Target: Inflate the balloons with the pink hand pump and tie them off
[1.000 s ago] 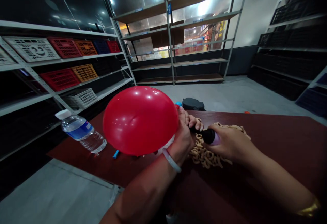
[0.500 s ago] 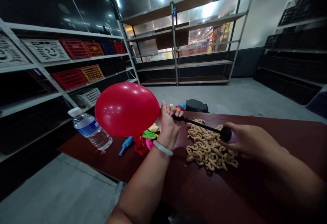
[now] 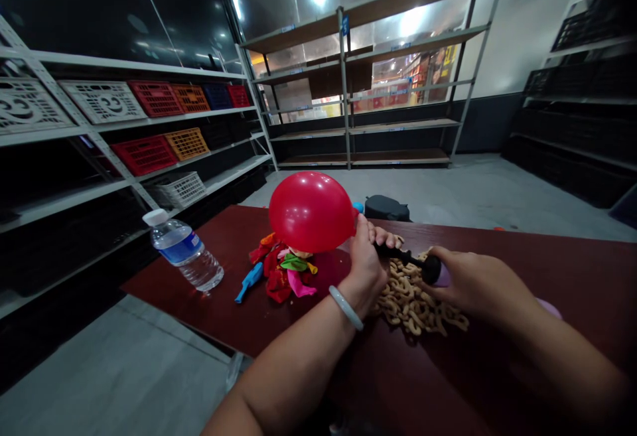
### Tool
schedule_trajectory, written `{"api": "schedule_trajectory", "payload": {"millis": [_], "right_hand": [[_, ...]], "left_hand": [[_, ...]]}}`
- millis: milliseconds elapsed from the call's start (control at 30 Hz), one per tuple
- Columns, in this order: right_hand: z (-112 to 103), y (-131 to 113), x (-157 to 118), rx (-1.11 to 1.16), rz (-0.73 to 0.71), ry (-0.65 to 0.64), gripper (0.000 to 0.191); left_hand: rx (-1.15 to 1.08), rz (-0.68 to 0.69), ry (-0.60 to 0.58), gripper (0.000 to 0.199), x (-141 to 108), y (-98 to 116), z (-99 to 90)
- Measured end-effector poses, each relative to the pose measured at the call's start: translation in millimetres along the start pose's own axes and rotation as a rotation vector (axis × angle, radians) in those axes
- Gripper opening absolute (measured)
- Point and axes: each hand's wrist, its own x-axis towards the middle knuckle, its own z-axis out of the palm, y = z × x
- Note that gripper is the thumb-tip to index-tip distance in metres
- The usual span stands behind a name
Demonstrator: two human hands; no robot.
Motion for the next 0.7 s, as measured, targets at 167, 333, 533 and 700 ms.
{"api": "schedule_trajectory", "payload": {"millis": [167, 333, 533, 700], "right_hand": [[1, -8, -1, -0.015, -0.043, 0.003, 0.048], [1, -10, -1, -0.006, -0.129, 0.07, 0.054], [0, -12, -1, -0.032, -0.128, 0.067, 0.049], [7, 12, 5, 0.032, -0.045, 0.013, 0.055]], "left_hand": [[0.029, -0.042, -0.033, 0.054, -10, -19, -1.5], [0.007, -0.019, 0.026, 0.052, -7, -16, 0.0], [0.064, -0.02, 0.075, 0.049, 3, -4, -5.2], [0.056, 0.034, 0.171, 0.045, 20, 16, -13.7]]}}
